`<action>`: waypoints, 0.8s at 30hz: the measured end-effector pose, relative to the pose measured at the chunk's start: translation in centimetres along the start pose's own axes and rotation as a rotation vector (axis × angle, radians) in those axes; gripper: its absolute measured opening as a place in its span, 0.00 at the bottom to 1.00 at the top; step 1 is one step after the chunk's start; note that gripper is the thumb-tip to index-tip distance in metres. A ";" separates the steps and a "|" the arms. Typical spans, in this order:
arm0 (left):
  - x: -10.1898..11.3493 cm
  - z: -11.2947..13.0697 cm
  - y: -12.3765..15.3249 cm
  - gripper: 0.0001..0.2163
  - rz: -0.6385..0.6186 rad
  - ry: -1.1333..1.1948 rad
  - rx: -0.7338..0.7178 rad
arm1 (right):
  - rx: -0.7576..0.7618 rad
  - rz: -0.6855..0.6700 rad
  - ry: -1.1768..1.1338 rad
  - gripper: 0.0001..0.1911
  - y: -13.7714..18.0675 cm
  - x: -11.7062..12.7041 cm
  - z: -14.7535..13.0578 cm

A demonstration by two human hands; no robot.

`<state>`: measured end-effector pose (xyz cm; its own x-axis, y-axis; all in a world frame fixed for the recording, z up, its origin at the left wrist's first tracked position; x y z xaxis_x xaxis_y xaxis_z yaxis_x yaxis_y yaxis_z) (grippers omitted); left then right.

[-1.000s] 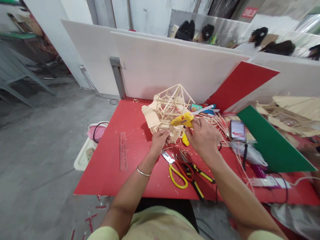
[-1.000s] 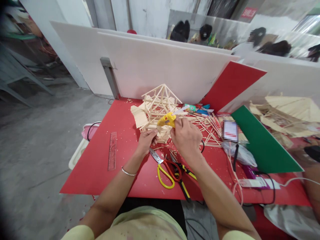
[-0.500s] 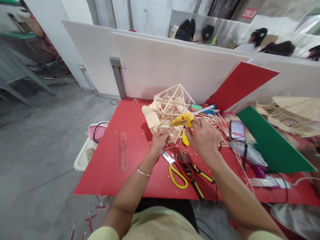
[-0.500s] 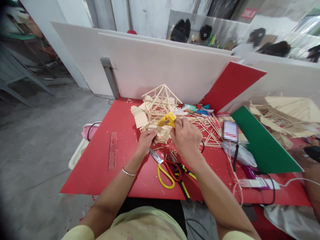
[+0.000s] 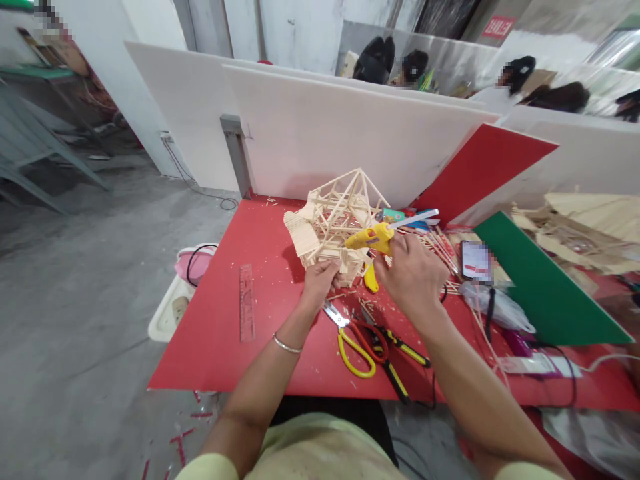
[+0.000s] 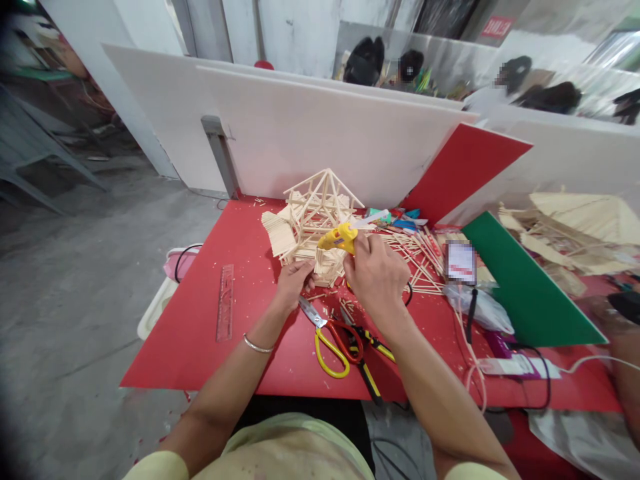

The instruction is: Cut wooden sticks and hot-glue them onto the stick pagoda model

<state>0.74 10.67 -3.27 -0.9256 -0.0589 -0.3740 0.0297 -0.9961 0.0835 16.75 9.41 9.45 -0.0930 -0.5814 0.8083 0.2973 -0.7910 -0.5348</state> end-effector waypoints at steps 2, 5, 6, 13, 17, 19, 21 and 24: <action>0.0 0.1 0.0 0.19 0.005 0.002 -0.002 | 0.000 -0.005 -0.007 0.20 0.1 0.1 0.0; 0.0 0.1 0.1 0.19 0.005 0.006 -0.001 | -0.007 -0.017 -0.018 0.21 0.1 0.1 0.0; 0.0 0.1 0.2 0.19 0.002 0.006 -0.002 | -0.006 -0.021 -0.021 0.21 0.2 0.1 0.0; 0.0 0.3 0.3 0.20 -0.004 0.007 0.004 | 0.007 -0.018 -0.011 0.20 0.3 -0.2 0.2; 0.0 0.6 0.5 0.20 0.005 0.045 0.004 | -0.004 -0.048 -0.034 0.21 0.6 -0.1 0.1; 0.1 0.8 0.7 0.19 0.027 0.076 0.012 | -0.040 -0.076 -0.058 0.21 1.0 -0.1 0.4; 0.2 1.2 0.9 0.19 0.053 0.100 0.027 | -0.123 -0.096 -0.090 0.22 2.1 -0.2 1.3; 0.3 1.5 1.3 0.19 0.080 0.106 0.047 | -0.308 -0.148 -0.156 0.26 5.1 -0.8 4.1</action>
<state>-0.11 9.47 -1.89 -0.8759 -0.1473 -0.4594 0.0820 -0.9839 0.1591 22.27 6.60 7.05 0.0398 -0.4389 0.8976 -0.0104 -0.8985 -0.4389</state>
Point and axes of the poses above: each hand's wrist, its own y-axis away from the middle knuckle, its own x-axis out of the back of the hand, z = x × y, the point moved 1 cm from there along -y, towards the middle knuckle, and after that the axes turned 5 degrees about -z, right-handed, at the moved point
